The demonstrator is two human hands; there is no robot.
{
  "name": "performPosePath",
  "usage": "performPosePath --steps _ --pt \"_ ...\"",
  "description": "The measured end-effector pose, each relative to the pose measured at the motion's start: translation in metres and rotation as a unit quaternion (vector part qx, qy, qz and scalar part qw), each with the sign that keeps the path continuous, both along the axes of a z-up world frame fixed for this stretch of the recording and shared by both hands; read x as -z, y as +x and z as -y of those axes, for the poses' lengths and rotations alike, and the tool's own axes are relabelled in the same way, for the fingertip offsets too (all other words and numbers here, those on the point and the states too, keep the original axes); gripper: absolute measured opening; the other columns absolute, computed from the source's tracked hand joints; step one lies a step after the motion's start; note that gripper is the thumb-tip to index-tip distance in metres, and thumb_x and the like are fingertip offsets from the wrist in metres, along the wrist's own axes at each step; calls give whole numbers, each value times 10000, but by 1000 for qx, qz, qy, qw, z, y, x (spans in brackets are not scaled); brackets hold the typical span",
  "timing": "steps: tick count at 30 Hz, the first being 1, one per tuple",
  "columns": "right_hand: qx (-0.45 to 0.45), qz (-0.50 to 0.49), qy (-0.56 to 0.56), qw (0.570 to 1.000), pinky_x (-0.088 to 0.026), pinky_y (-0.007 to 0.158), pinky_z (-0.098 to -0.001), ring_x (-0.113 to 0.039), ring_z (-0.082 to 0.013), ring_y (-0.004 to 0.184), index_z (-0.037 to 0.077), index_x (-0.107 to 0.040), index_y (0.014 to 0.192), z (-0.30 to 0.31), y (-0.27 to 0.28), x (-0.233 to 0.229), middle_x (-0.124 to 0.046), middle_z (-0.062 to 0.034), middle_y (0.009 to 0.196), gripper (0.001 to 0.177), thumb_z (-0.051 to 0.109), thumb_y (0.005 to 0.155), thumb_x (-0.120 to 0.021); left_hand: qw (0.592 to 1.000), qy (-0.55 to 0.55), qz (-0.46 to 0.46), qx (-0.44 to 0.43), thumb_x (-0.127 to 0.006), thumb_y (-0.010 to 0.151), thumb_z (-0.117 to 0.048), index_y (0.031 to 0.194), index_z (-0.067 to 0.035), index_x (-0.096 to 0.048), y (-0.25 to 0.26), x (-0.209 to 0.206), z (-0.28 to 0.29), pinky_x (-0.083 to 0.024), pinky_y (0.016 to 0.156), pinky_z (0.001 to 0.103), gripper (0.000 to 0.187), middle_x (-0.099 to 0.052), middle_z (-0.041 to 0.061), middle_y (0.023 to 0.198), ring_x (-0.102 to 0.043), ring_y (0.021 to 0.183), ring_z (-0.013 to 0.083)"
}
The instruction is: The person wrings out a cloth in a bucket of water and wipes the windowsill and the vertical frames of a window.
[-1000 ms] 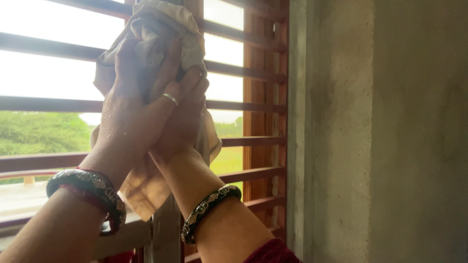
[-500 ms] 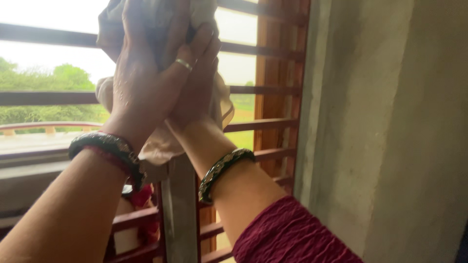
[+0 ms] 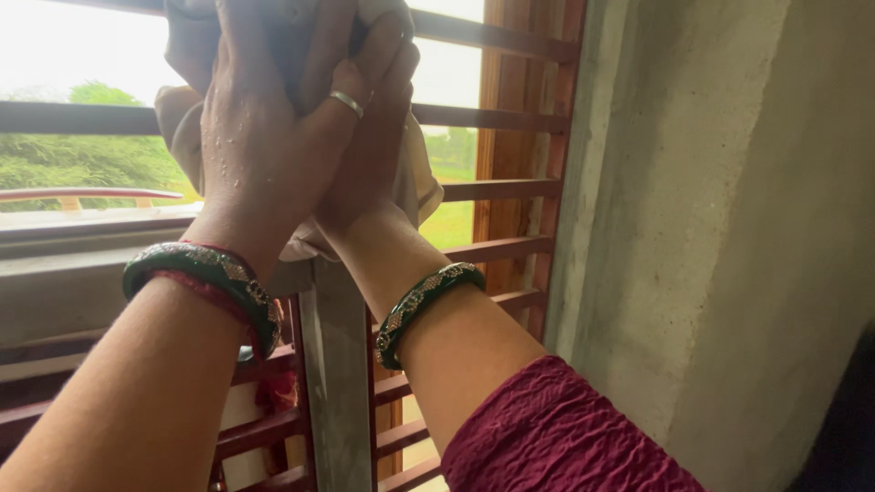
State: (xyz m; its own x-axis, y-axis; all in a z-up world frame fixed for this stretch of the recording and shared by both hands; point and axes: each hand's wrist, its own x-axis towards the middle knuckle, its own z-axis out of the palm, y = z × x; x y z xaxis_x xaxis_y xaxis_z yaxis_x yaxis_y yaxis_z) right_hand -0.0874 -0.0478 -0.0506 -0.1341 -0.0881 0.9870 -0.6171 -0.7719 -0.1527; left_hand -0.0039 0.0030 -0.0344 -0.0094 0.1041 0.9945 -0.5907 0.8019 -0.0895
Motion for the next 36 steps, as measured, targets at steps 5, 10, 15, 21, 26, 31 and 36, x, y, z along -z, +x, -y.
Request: performPosePath --steps 5,10,15,21,26,31,36 --pt "27 -18 29 999 -387 1122 -442 -471 -339 1314 23 -251 1473 -9 -2 25 -452 -201 1392 651 356 999 -550 999 37 -1 9 -732 1001 -258 1533 -15 -245 1 27 -14 -473 1052 523 761 -567 270 1383 -569 1289 456" --pt "42 -2 24 999 -377 1133 -461 -453 -364 1331 14 -229 1492 -18 -1 29 -431 -221 1411 686 354 996 -560 999 39 13 15 -728 1017 -229 1601 -54 -171 2 37 -24 -475 1100 509 827 -538 259 1470 -558 1362 436" --pt "51 5 15 999 -368 1144 -480 -435 -389 1349 5 -208 1512 -22 -1 29 -409 -240 1431 722 351 993 -570 999 53 -4 5 -719 1008 -231 1594 -46 -172 -2 41 -24 -461 1095 518 822 -540 272 1447 -550 1348 440" --pt "73 -19 25 997 -356 1158 -503 -413 -419 1369 -6 -182 1535 -22 1 36 -384 -264 1454 765 348 989 -582 999 32 8 -28 -715 1027 -269 1565 30 -162 1 44 -21 -433 1123 515 828 -492 318 1479 -499 1377 482" --pt "135 -20 -6 991 -352 1175 -544 -412 -442 1368 0 -190 1589 -40 7 28 -379 -281 1450 750 339 1035 -565 990 110 57 -64 -637 1102 -401 1642 58 -99 13 39 -24 -414 1184 511 889 -434 369 1566 -467 1453 499" --pt "227 -78 -129 962 -325 1208 -612 -384 -495 1397 6 -255 1593 -64 8 23 -378 -313 1422 752 355 1010 -579 967 217 86 -104 -552 1033 -523 1614 59 -31 25 30 -50 -387 1138 536 974 -452 388 1482 -457 1395 511" --pt "195 -211 -190 939 -343 1199 -541 -445 -411 1387 125 -439 1369 -69 7 12 -482 -214 1401 668 321 784 -697 931 289 102 -197 -454 1023 -550 1597 60 -6 61 19 -70 -365 1114 548 951 -492 406 1353 -445 1345 520"
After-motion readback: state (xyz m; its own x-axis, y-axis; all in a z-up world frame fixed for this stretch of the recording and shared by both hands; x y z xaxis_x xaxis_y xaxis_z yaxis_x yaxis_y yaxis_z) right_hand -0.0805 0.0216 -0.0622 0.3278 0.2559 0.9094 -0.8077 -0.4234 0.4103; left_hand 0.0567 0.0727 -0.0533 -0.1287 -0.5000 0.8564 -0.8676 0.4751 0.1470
